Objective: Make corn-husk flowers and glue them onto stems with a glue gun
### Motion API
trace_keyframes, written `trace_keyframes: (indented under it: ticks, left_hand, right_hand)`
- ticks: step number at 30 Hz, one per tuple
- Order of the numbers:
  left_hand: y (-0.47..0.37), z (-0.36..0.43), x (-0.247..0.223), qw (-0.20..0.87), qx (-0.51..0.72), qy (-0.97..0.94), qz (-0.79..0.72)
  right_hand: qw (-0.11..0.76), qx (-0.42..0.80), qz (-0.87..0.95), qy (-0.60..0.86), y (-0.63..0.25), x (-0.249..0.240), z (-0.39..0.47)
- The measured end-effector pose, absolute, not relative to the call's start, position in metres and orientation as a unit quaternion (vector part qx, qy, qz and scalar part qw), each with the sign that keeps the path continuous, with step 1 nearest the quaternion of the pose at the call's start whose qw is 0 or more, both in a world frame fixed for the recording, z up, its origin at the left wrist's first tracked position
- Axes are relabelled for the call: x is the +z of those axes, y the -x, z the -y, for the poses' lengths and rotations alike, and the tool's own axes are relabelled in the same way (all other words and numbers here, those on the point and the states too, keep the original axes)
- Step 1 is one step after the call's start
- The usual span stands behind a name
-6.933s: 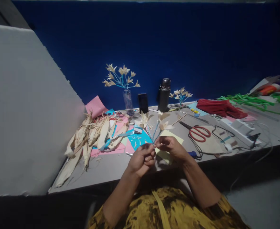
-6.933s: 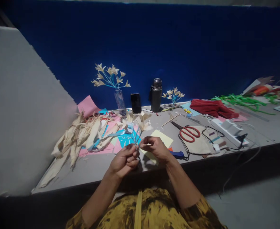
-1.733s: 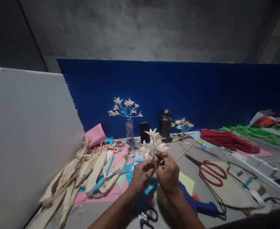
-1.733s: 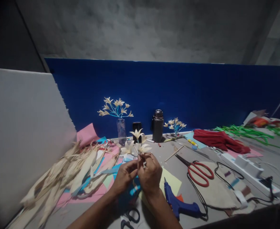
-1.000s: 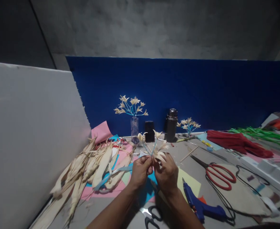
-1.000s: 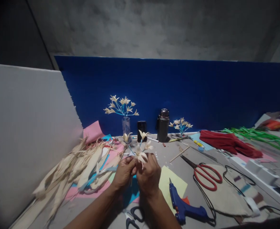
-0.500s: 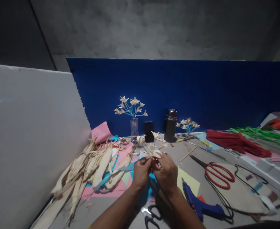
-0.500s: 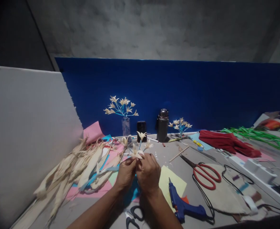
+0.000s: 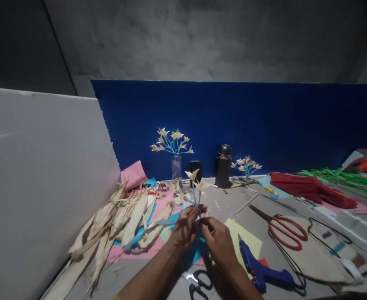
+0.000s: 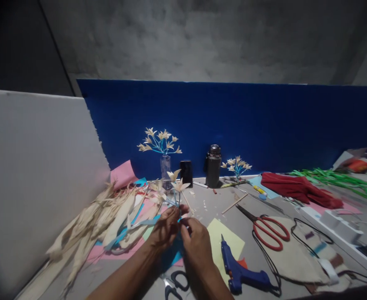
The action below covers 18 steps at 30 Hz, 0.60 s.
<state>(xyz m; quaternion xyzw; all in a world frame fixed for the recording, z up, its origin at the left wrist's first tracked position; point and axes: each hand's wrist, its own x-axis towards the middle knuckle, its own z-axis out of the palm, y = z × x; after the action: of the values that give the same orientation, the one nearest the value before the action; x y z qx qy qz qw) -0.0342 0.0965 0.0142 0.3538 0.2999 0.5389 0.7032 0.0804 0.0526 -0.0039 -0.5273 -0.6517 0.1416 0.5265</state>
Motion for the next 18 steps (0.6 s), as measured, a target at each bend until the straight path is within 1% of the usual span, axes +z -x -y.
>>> trace_keyframes:
  ticks: [3,8,10,14,18]
  left_hand:
    - [0.034,-0.093,0.012,0.668,0.538,-0.41,-0.309]
    - [0.03,-0.092,0.004,0.527,0.539,-0.558,-0.347]
    - [0.029,-0.094,0.0,0.497,0.54,-0.578,-0.357]
    - [0.029,-0.098,-0.004,0.489,0.542,-0.585,-0.353]
    - [0.028,-0.097,-0.003,0.532,0.548,-0.544,-0.347]
  right_hand:
    - [0.543,0.192,0.63,0.522,-0.082,-0.003,-0.055]
    - [0.565,0.234,0.595,0.521,-0.091,0.001,-0.06]
    - [0.557,0.238,0.601,0.522,-0.093,0.002,-0.061]
    - [0.527,0.22,0.622,0.535,-0.096,0.001,-0.062]
    - [0.509,0.183,0.641,0.544,-0.096,0.0,-0.062]
